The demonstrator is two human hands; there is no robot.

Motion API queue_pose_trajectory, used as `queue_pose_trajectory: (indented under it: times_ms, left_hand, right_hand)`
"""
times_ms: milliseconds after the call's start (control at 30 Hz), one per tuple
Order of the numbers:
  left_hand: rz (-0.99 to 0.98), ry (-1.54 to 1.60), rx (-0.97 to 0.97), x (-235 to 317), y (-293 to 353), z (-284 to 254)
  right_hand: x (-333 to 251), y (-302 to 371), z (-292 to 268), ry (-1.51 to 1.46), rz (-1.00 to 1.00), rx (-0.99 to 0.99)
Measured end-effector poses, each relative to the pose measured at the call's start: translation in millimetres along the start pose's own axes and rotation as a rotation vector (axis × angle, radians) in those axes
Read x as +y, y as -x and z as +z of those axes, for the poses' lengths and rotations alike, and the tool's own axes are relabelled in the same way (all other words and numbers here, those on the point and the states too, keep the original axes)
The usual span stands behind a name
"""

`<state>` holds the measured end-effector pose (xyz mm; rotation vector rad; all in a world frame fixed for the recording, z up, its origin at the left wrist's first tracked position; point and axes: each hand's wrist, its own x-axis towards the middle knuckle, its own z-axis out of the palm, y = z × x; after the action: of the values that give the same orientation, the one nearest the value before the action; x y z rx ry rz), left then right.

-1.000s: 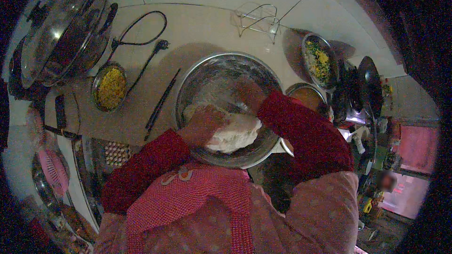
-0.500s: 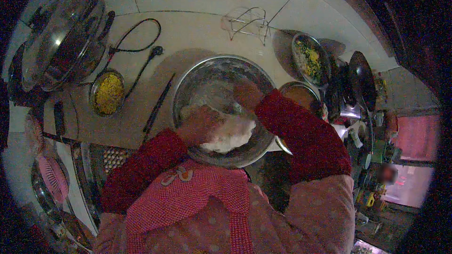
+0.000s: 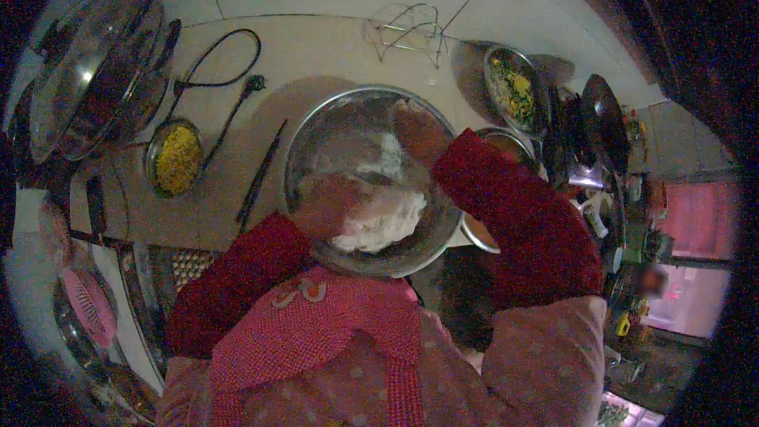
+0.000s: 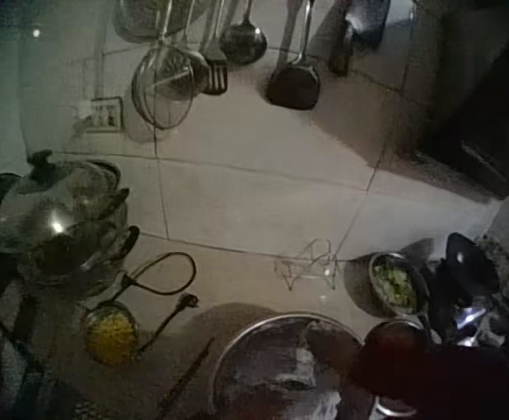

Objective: The person kneads a large mass of white dough in a metal bowl using both hands. The person repeatedly folds, presses, and turns the dough to develop its texture.

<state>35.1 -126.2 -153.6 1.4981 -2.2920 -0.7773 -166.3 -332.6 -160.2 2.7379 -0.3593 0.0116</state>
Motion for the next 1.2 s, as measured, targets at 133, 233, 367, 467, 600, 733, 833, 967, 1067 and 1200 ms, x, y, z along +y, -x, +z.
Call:
queue_pose_trajectory:
  times_ms: [133, 233, 367, 467, 600, 733, 833, 967, 1067, 1200]
  left_hand:
    - [0.032, -0.016, 0.006, -3.8, -5.2, 3.2]
    - [0.031, -0.085, -0.086, 5.3, -9.8, -5.8]
    - [0.066, -0.091, 0.011, -2.9, 3.8, -0.5]
    - [0.003, -0.112, -0.056, 10.5, -2.0, -15.0]
    - [0.04, -0.099, -0.066, 4.5, 0.5, -12.8]
    - [0.157, -0.089, -0.031, 6.3, -2.3, -11.9]
    - [0.29, -0.058, 0.141, 10.8, 1.0, -13.8]
    - [0.321, 0.04, 0.1, 2.0, 6.1, -6.0]
    - [0.218, -0.063, -0.182, 17.6, -0.7, -30.0]
    - [0.071, 0.189, 0.006, 8.4, 3.9, -18.1]
  right_hand:
    - [32.6, 44.5, -26.6, -0.241, -0.287, -0.695]
    - [31.4, 50.8, -16.3, -0.627, -0.376, -0.393]
    - [53.1, -28.1, -60.2, -1.047, -0.081, -0.051]
    - [52.3, 22.3, -41.1, -0.814, -0.095, -0.538]
    - [-4.6, 65.8, -19.8, -0.879, -0.083, -0.424]
    - [-17.6, -2.9, -11.2, -0.737, -0.094, -0.374]
    - [-52.5, -58.0, 44.9, -0.699, -0.428, 0.007]
    - [-85.3, -45.3, 58.6, -0.879, -0.222, -0.427]
    - [-47.6, 39.2, 57.9, -0.891, -0.13, -0.904]
    - [-18.3, 55.8, -28.2, -0.956, -0.164, -0.766]
